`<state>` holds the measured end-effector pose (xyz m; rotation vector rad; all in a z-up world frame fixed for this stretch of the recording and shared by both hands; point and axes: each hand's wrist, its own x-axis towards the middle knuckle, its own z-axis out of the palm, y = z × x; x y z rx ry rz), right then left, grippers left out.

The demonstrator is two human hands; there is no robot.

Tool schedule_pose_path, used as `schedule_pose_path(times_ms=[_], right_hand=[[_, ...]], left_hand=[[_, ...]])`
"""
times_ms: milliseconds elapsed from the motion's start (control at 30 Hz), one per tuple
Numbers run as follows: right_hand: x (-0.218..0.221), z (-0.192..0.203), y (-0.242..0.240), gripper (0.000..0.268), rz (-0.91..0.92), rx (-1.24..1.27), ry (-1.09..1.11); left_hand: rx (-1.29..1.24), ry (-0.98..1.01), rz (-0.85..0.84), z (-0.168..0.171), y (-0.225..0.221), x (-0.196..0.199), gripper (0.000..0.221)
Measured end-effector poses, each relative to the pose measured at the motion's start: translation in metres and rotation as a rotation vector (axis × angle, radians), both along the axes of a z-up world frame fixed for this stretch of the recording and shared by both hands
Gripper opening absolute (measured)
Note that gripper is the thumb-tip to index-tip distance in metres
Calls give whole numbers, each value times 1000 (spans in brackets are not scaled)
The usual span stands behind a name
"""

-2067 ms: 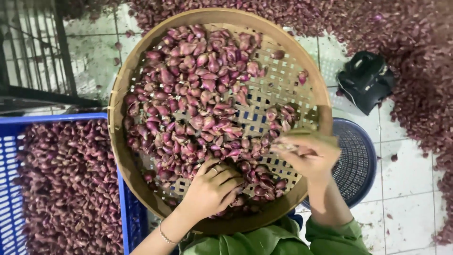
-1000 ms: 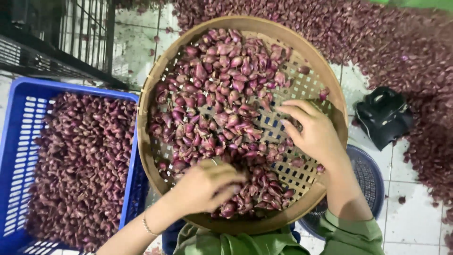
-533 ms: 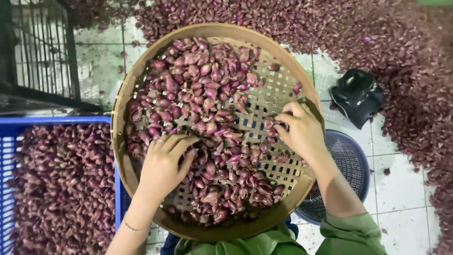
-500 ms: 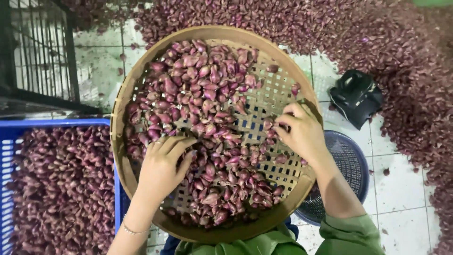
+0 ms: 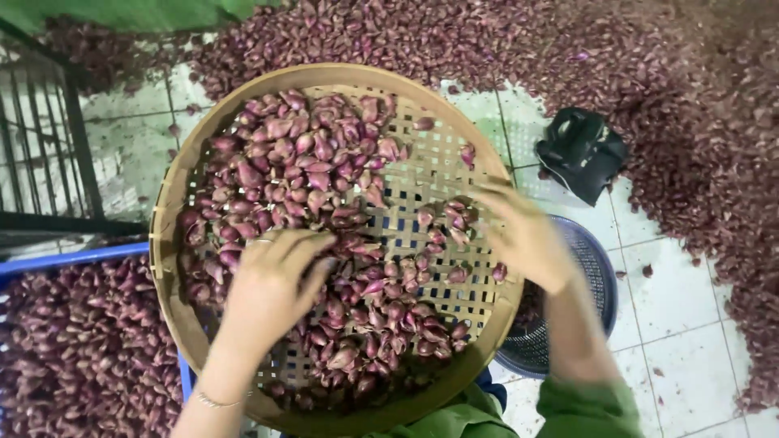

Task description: The person scoops shallots from a pile on the floor into a round woven basket using a black dustpan. They then shake the basket to separate debris and manually sort the shallots, transferring them into a blue plastic crate. The process is repeated multiple times.

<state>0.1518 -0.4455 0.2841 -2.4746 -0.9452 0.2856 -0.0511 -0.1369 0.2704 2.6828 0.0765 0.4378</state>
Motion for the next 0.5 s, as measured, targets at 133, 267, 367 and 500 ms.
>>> schedule_pose_path(times_ms=[133,267,367,500], right_hand=[[8,-58,27,27,95,54,-113],[4,-59,36,15,105,268,-121],[-24,-41,44,16,81,407,63],[-71,-37,55,20,171,631,115]], left_hand=[[-178,-6,-152,6,-33,16,24],[-343,-23,-111,-11,-55,19,27],[-465,4,-84,-30,-69,21,38],[-717,31,-76,-31,-85,16,46]])
